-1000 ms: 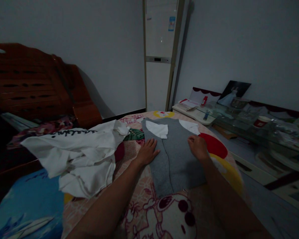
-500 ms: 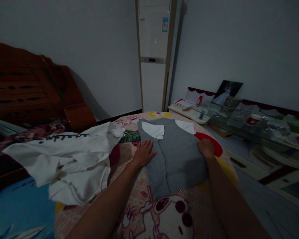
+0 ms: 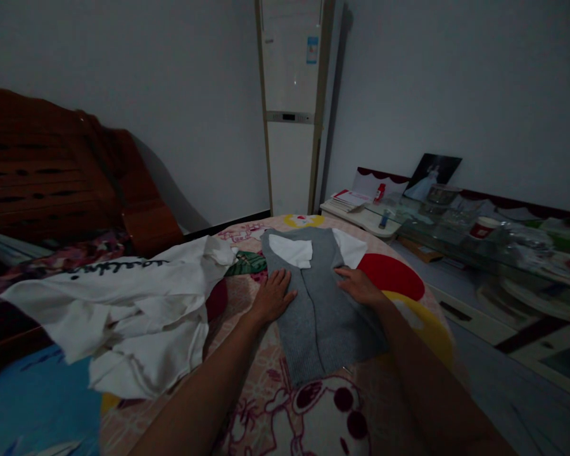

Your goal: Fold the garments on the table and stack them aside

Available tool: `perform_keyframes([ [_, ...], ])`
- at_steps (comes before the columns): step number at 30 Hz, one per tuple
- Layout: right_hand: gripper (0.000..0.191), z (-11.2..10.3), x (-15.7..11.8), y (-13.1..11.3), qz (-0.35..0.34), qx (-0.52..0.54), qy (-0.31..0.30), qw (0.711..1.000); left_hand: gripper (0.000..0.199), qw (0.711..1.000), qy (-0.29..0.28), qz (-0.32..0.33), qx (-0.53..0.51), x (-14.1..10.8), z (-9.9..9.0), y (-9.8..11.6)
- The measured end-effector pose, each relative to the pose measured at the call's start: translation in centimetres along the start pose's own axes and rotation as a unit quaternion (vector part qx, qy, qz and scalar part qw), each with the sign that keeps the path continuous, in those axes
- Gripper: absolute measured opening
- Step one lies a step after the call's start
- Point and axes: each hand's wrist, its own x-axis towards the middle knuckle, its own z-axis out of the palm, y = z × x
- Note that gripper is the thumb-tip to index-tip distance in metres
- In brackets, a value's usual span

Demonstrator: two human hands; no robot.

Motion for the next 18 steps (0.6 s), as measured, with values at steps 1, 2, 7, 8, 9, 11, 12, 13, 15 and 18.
perform_keyframes([
  [1,0.046,0.8,0.0,-0.3,-0.006,-0.015,-0.025,1.0,0.063,1.0,0.0,-0.001,0.001,0.0,0.0,0.0],
  [2,0.048,1.4,0.0,-0.6,-0.01,-0.029,-0.045,0.999,0.063,1.0,0.0,-0.002,0.001,0.0,0.0,0.0],
  [7,0.049,3.0,-0.4,-1.4,-0.006,-0.04,-0.052,0.998,0.064,1.0,-0.003,0.0,0.009,0.0,-0.1,0.1],
  [8,0.045,3.0,-0.5,-1.5,-0.006,-0.027,-0.059,0.998,0.064,1.0,-0.004,-0.001,0.01,0.0,-0.2,0.1],
  [9,0.04,3.0,-0.6,-1.7,0.001,-0.008,-0.067,0.998,0.064,1.0,-0.005,-0.002,0.01,0.0,-0.2,0.2],
  [11,0.021,3.0,-0.7,-1.9,0.031,0.032,-0.081,0.996,0.064,1.0,-0.01,-0.005,0.008,0.0,-0.3,0.2],
  [12,0.015,2.9,-0.7,-1.9,0.052,0.048,-0.078,0.994,0.065,1.0,-0.013,-0.007,0.006,0.0,-0.4,0.3],
  [13,0.016,2.9,-0.5,-1.8,0.073,0.059,-0.069,0.993,0.065,1.0,-0.014,-0.008,0.004,0.0,-0.5,0.3],
  [15,0.024,2.6,0.0,-1.2,0.11,0.066,-0.013,0.992,0.065,1.0,-0.016,-0.009,0.001,-0.1,-0.5,0.4],
  [18,0.028,1.6,1.3,0.3,0.165,0.008,0.125,0.978,0.065,1.0,-0.017,-0.008,-0.001,-0.1,-0.5,0.3],
])
